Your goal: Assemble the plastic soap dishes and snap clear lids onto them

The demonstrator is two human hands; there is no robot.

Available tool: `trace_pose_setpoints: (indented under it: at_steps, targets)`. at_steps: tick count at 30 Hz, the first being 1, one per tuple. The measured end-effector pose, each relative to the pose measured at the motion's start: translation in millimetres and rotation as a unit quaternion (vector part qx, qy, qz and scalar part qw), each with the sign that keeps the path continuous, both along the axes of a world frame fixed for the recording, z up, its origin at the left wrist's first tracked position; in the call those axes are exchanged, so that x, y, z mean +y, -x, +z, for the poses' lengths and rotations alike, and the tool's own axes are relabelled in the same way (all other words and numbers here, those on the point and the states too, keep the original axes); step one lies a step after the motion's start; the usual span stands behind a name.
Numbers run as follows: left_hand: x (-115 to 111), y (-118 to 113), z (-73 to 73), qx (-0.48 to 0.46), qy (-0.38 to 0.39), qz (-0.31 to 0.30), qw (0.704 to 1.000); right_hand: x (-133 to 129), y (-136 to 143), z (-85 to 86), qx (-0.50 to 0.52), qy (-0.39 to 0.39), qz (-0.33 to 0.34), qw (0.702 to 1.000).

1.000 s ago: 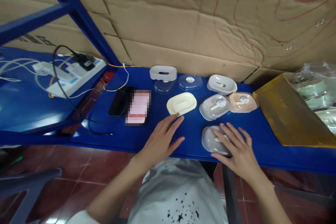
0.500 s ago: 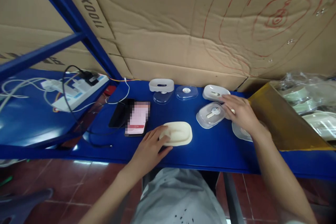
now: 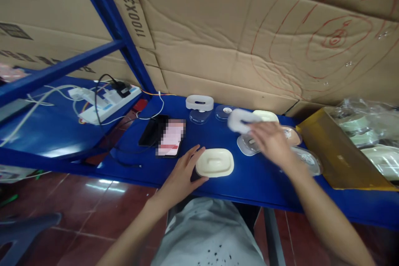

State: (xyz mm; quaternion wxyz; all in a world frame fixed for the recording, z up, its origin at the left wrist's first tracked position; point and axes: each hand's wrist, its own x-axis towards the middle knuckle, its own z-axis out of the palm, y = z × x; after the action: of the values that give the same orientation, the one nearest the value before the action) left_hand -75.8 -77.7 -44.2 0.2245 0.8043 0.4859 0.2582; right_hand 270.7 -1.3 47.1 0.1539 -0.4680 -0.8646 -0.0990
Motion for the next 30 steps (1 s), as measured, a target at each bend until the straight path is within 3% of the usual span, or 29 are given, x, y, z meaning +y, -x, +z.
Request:
trace_pose_setpoints:
  at_steps: [3,6,9,15,22,26,28,30]
  targets:
    - [1.4,0.2,-3.1,-0.028,-0.009,-0.011,1.000,-60.3,56.6,-27.1,-0.008,-0.026,0.108,0.994]
    - [1.5,2.8,-5.9,-0.033,-0.059,-0.048,0.997,-88.1,89.4,-57.3,0.000,-0.030,0.143,0.989]
    - [1.6,5.6,-9.7,-0.023,-0.114,-0.076,0.990,-89.4,94.9,-70.5,0.003,-0.037,0.142,0.989]
    - [0.6,5.4,-16.3,-0.001,-0.148,-0.064,0.987,-82.9,87.2,-65.9,-0.028,-0.072,0.171,0.982]
    - [-3.1,4.2,-18.1,0.038,-0.194,-0.067,0.978,-88.9,89.8,-83.5,-0.019,-0.078,0.171,0.982]
    - [-2.5,4.9,-17.1,0.044,-0.182,-0.072,0.980,-69.2,81.7,-67.7,0.001,0.002,0.194,0.981]
    - [-2.3,4.5,-15.8,0.041,-0.169,-0.069,0.982,-36.4,72.5,-52.6,0.002,0.056,0.180,0.982]
    - [-2.7,3.7,-14.1,0.034,-0.155,-0.067,0.985,9.5,62.1,-39.1,-0.008,0.098,0.125,0.987]
